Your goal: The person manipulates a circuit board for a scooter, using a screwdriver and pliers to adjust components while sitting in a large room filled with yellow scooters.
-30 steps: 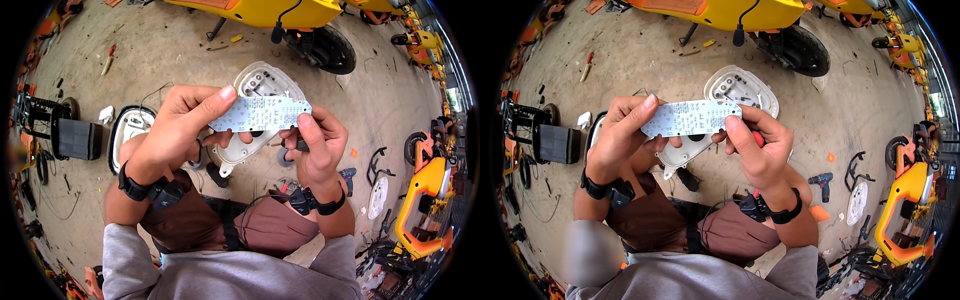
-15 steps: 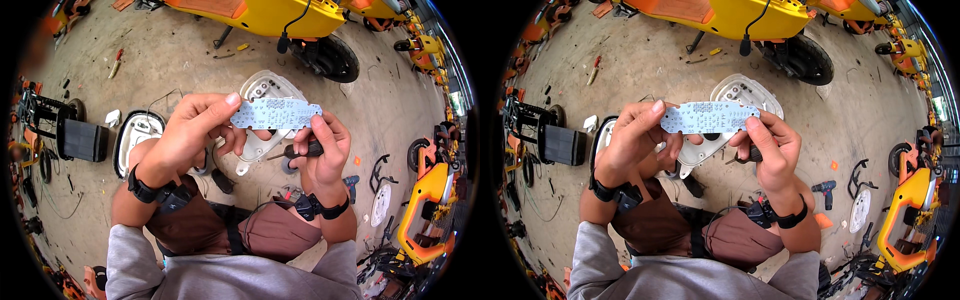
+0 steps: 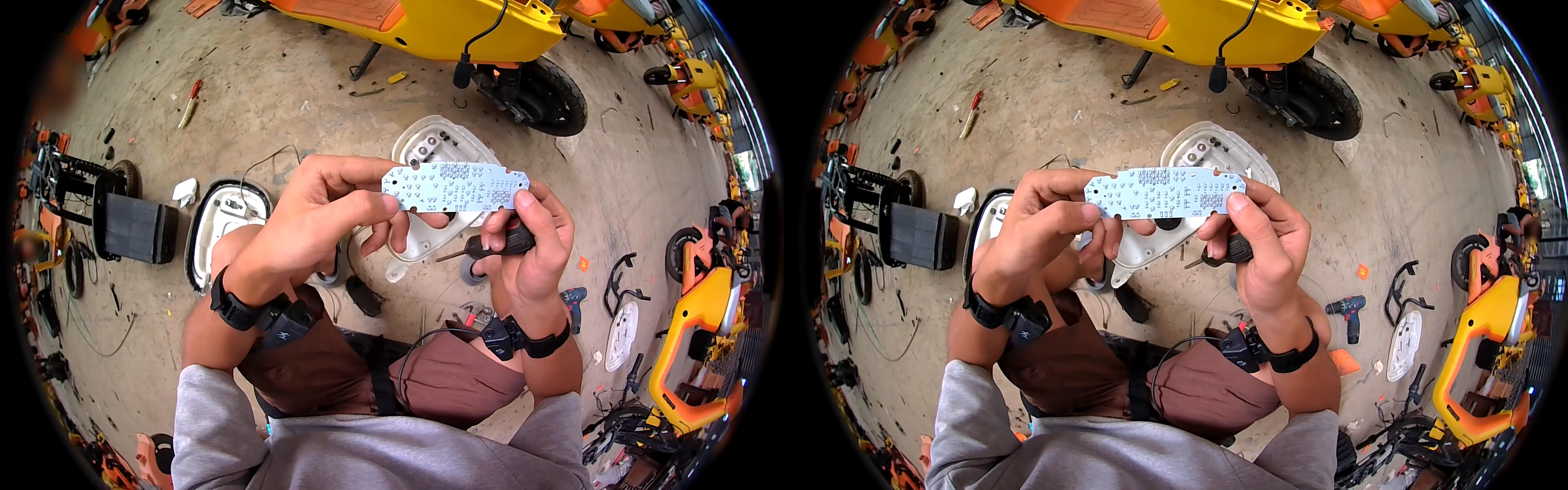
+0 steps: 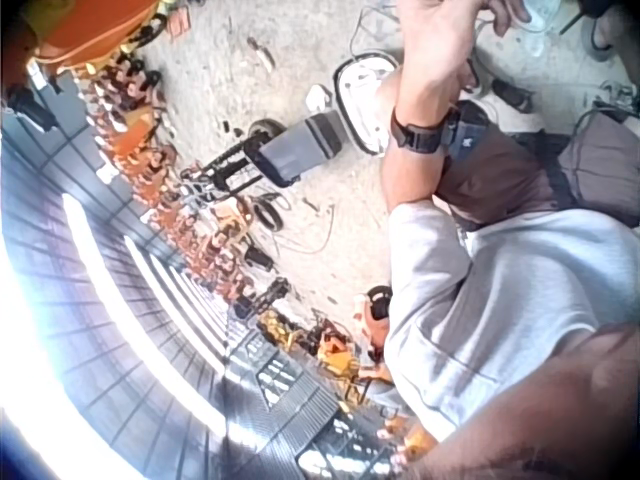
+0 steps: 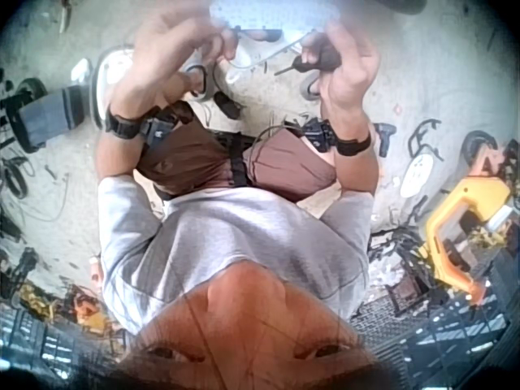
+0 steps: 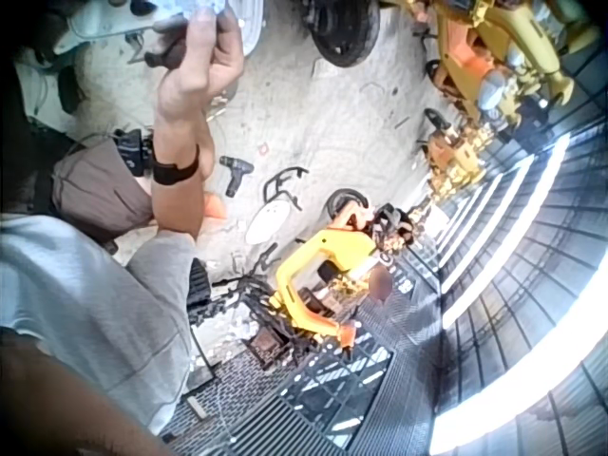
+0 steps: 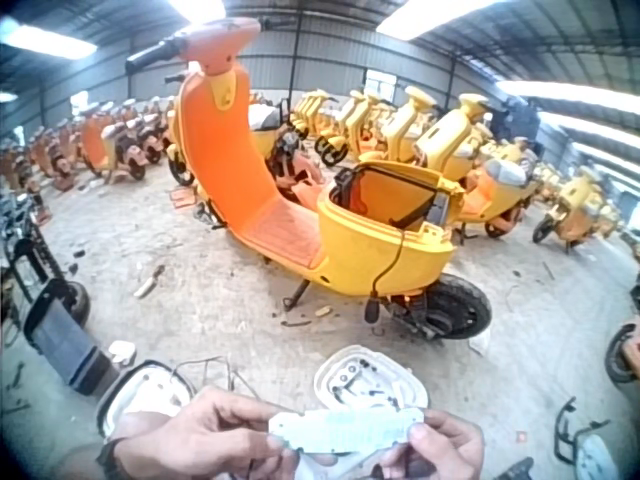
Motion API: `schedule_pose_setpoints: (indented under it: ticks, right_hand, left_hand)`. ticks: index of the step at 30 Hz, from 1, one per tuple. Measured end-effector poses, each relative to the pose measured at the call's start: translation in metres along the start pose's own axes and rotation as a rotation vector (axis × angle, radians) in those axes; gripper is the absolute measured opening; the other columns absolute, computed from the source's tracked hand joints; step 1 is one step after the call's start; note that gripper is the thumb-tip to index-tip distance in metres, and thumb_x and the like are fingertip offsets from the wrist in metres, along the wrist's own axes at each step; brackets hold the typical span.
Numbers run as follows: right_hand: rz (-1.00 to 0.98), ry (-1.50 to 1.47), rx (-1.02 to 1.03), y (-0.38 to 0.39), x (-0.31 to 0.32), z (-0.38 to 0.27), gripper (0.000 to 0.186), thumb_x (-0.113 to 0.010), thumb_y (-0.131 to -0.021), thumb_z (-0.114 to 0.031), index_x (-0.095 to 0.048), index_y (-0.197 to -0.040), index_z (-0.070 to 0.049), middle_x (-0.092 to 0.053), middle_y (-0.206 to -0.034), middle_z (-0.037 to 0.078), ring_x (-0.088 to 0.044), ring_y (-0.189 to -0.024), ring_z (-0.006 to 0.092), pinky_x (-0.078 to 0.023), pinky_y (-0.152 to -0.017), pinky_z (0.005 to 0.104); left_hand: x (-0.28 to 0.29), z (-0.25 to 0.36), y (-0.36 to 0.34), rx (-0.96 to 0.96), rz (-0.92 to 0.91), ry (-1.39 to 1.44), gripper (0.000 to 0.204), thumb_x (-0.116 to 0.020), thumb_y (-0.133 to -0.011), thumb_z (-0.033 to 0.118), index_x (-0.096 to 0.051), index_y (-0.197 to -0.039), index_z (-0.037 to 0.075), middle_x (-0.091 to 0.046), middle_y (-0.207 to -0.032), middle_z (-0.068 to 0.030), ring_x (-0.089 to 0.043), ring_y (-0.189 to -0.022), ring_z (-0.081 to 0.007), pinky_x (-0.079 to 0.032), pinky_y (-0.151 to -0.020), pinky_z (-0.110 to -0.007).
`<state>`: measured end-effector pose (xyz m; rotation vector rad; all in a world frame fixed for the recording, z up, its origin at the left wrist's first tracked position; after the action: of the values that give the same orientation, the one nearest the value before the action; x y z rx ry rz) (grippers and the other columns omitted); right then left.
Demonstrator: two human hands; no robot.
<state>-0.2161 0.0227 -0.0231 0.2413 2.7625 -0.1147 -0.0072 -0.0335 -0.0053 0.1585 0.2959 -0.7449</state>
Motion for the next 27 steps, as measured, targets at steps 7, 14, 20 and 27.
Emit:
schedule_pose_setpoints:
  ticks: [7, 14, 20, 27]
  right_hand:
    - [-0.014, 0.009, 0.006, 0.0002, -0.0001, -0.0019, 0.034, -0.049, -0.09, -0.015, -0.062, -0.111, 0.008, -0.067, -0.071, 0.013, -0.054, -0.052, 0.0118, -0.044, -0.049, 0.0229]
    - [-0.027, -0.008, 0.018, 0.0004, 0.0007, -0.0021, 0.033, -0.047, -0.09, -0.014, -0.062, -0.111, 0.008, -0.067, -0.072, 0.014, -0.054, -0.052, 0.0124, -0.045, -0.049, 0.0233]
    - [-0.043, 0.001, 0.026, 0.0007, 0.0011, -0.0037, 0.034, -0.046, -0.09, -0.013, -0.061, -0.112, 0.008, -0.068, -0.074, 0.015, -0.054, -0.053, 0.0122, -0.045, -0.05, 0.0236]
    - [-0.085, -0.038, 0.041, 0.0005, 0.0019, -0.0021, 0.035, -0.045, -0.09, -0.011, -0.06, -0.115, 0.008, -0.068, -0.078, 0.016, -0.054, -0.055, 0.0124, -0.046, -0.052, 0.024]
  left_hand:
    - [-0.0025, 0.0028, 0.0004, 0.008, 0.023, 0.011, 0.04, -0.045, -0.082, 0.004, -0.056, -0.114, -0.017, -0.067, -0.096, -0.0264, -0.062, -0.067, -0.0162, -0.05, -0.057, -0.026]
    - [-0.0032, 0.0024, 0.0001, -0.015, 0.019, 0.009, 0.04, -0.045, -0.08, 0.004, -0.058, -0.111, -0.017, -0.068, -0.095, -0.0254, -0.06, -0.064, -0.015, -0.05, -0.058, -0.026]
    - [-0.0029, 0.0023, 0.0007, -0.034, -0.003, 0.028, 0.029, -0.049, -0.083, -0.001, -0.065, -0.105, -0.01, -0.07, -0.093, -0.0137, -0.057, -0.064, -0.008, -0.045, -0.055, -0.021]
    - [-0.0021, 0.0012, 0.0012, -0.037, 0.017, -0.025, 0.03, -0.058, -0.085, 0.004, -0.059, -0.112, -0.011, -0.069, -0.097, -0.0216, -0.06, -0.068, -0.0108, -0.049, -0.06, -0.022]
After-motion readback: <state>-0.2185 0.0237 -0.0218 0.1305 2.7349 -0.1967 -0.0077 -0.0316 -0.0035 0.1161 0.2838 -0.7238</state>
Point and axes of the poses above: each hand's wrist, its own y-axis away from the middle knuckle, its own x-axis out of the back of the hand, z = x × y, the point moved 4 cm from there along -y, towards the middle knuckle
